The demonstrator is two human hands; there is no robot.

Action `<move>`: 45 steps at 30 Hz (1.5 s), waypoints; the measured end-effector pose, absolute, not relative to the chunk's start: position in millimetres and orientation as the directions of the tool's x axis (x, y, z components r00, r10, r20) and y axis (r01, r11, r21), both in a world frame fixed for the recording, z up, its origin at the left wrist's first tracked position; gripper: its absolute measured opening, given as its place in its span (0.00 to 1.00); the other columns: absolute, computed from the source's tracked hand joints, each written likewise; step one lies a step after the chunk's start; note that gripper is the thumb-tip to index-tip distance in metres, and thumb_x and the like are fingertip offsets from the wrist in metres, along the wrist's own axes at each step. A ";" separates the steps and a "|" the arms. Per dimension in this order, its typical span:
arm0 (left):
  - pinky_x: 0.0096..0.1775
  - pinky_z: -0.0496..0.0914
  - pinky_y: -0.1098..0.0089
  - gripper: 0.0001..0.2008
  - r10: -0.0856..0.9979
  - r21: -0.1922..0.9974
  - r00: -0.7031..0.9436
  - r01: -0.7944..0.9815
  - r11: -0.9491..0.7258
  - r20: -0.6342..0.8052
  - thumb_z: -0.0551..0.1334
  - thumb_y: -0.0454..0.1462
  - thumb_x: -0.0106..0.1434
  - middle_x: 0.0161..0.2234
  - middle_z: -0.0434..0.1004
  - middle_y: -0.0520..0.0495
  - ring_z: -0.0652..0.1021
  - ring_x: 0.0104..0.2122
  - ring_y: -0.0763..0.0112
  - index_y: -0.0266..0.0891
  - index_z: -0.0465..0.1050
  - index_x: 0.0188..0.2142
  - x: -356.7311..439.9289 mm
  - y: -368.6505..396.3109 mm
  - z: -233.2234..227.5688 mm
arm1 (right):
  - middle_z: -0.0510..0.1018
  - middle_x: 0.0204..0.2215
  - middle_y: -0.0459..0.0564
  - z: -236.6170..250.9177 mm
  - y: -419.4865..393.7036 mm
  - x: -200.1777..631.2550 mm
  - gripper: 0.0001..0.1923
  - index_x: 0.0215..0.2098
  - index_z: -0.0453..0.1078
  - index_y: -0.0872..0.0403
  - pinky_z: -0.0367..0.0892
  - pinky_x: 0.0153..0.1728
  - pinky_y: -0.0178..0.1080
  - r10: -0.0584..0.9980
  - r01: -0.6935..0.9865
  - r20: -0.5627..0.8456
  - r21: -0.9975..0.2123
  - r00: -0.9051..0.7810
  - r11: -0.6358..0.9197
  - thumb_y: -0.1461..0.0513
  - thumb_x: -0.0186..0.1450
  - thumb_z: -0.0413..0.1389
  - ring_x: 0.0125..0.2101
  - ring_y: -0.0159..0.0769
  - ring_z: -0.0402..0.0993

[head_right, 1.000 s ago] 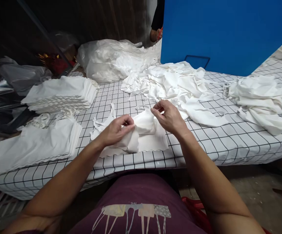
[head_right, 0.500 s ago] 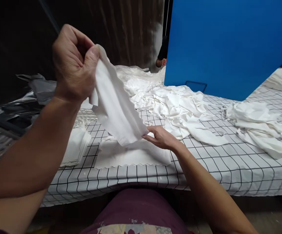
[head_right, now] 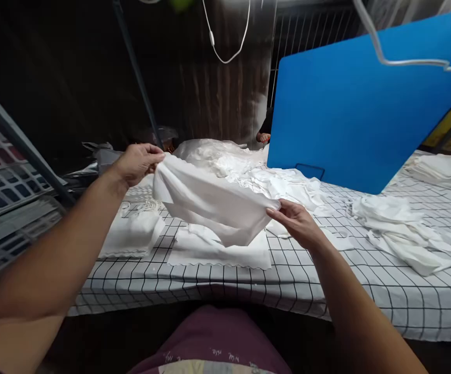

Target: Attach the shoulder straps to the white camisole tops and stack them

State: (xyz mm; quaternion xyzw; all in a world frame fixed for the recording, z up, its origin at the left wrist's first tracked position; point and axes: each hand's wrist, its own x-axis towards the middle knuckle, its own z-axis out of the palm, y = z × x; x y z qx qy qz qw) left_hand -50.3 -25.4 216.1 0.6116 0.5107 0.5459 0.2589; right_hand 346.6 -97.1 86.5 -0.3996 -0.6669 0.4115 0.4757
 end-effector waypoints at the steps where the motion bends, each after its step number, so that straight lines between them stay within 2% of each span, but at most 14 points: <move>1: 0.24 0.61 0.76 0.09 0.946 0.915 -0.071 0.284 -0.286 0.317 0.70 0.33 0.52 0.21 0.68 0.54 0.67 0.20 0.80 0.34 0.72 0.30 -52.7 -35.7 217.3 | 0.75 0.36 0.49 91.0 -101.6 349.8 0.13 0.38 0.75 0.50 0.70 0.41 0.40 0.929 0.096 0.293 -0.942 -0.227 0.321 0.50 0.62 0.63 0.39 0.38 0.72; 3: 0.24 0.62 0.77 0.13 0.979 0.953 0.037 0.224 -0.202 0.199 0.73 0.34 0.47 0.24 0.72 0.51 0.69 0.22 0.80 0.33 0.75 0.32 -56.9 -55.7 219.5 | 0.74 0.32 0.47 100.0 -109.0 357.1 0.13 0.34 0.74 0.51 0.70 0.39 0.38 0.934 0.050 0.287 -0.951 -0.215 0.304 0.51 0.61 0.64 0.35 0.35 0.71; 7: 0.23 0.62 0.77 0.18 0.966 0.944 0.247 0.291 -0.153 0.080 0.76 0.38 0.45 0.28 0.76 0.46 0.68 0.22 0.79 0.34 0.80 0.35 -64.5 -86.6 214.1 | 0.74 0.34 0.47 115.2 -119.5 367.5 0.14 0.36 0.72 0.52 0.70 0.39 0.37 0.939 0.043 0.264 -0.959 -0.220 0.280 0.53 0.60 0.66 0.36 0.34 0.71; 11: 0.22 0.62 0.78 0.16 0.936 0.912 0.351 0.385 -0.144 0.000 0.75 0.42 0.48 0.24 0.72 0.49 0.67 0.21 0.80 0.35 0.80 0.33 -78.7 -110.0 198.8 | 0.73 0.34 0.47 125.3 -132.3 365.8 0.16 0.36 0.71 0.54 0.71 0.39 0.37 0.930 0.057 0.215 -0.969 -0.299 0.242 0.54 0.58 0.68 0.36 0.34 0.72; 16: 0.23 0.62 0.77 0.15 0.913 0.881 0.408 0.430 -0.198 0.006 0.72 0.46 0.53 0.23 0.67 0.53 0.64 0.21 0.80 0.38 0.75 0.31 -107.1 -134.8 192.0 | 0.73 0.32 0.46 137.2 -144.0 357.1 0.15 0.35 0.70 0.55 0.70 0.35 0.34 0.870 -0.011 0.213 -0.973 -0.445 0.232 0.55 0.58 0.68 0.33 0.30 0.71; 19: 0.29 0.68 0.75 0.17 0.920 0.882 0.391 0.420 -0.213 0.036 0.72 0.49 0.53 0.26 0.70 0.52 0.69 0.25 0.76 0.38 0.74 0.31 -115.2 -134.8 184.9 | 0.71 0.29 0.44 136.6 -137.6 353.5 0.16 0.33 0.69 0.56 0.68 0.33 0.32 0.847 0.003 0.190 -0.975 -0.497 0.220 0.54 0.59 0.67 0.30 0.27 0.69; 23: 0.38 0.72 0.69 0.21 0.932 0.943 0.360 0.325 -0.076 -0.048 0.74 0.49 0.48 0.31 0.75 0.50 0.75 0.33 0.70 0.38 0.70 0.30 -108.8 -104.5 148.3 | 0.71 0.29 0.44 113.6 -112.1 351.4 0.19 0.31 0.67 0.56 0.69 0.36 0.35 0.850 0.152 0.033 -0.980 -0.526 0.132 0.49 0.60 0.65 0.32 0.29 0.70; 27: 0.32 0.68 0.71 0.27 0.925 0.931 0.326 0.357 0.072 -0.197 0.77 0.49 0.39 0.24 0.69 0.54 0.71 0.27 0.74 0.37 0.65 0.26 -90.7 -57.3 89.4 | 0.73 0.30 0.45 68.1 -80.8 353.1 0.22 0.30 0.68 0.56 0.69 0.37 0.36 0.907 0.384 -0.149 -0.923 -0.394 0.015 0.48 0.54 0.67 0.32 0.29 0.70; 30: 0.26 0.61 0.73 0.28 0.920 0.886 0.267 0.440 0.148 -0.286 0.78 0.48 0.34 0.20 0.65 0.56 0.66 0.22 0.77 0.38 0.63 0.24 -76.5 -30.8 51.7 | 0.72 0.25 0.44 29.3 -63.7 355.0 0.22 0.28 0.68 0.56 0.65 0.31 0.35 0.931 0.444 -0.219 -0.893 -0.292 -0.071 0.50 0.50 0.69 0.26 0.28 0.68; 35: 0.26 0.58 0.74 0.29 0.892 0.868 0.274 0.449 0.211 -0.359 0.78 0.47 0.33 0.22 0.68 0.55 0.67 0.23 0.77 0.36 0.69 0.30 -68.3 -15.7 30.0 | 0.68 0.20 0.40 -11.5 -57.8 353.9 0.16 0.30 0.67 0.54 0.57 0.24 0.33 0.973 0.462 -0.194 -0.879 -0.121 -0.118 0.56 0.50 0.66 0.22 0.26 0.60; 40: 0.28 0.63 0.71 0.27 0.875 0.846 0.249 0.461 0.269 -0.415 0.78 0.44 0.35 0.25 0.73 0.51 0.70 0.25 0.74 0.36 0.73 0.33 -74.5 -22.2 32.3 | 0.68 0.24 0.41 -20.8 -63.5 357.4 0.16 0.36 0.68 0.54 0.64 0.28 0.34 0.985 0.390 -0.141 -0.916 -0.104 -0.090 0.57 0.52 0.64 0.25 0.28 0.64; 45: 0.30 0.64 0.69 0.19 0.936 0.799 0.030 0.531 0.282 -0.351 0.75 0.39 0.37 0.22 0.70 0.52 0.70 0.25 0.72 0.37 0.69 0.25 -67.8 -30.3 34.5 | 0.74 0.29 0.45 -34.9 -61.5 370.0 0.18 0.40 0.70 0.54 0.67 0.30 0.37 0.989 0.340 -0.104 -0.939 -0.110 -0.061 0.57 0.54 0.65 0.29 0.32 0.70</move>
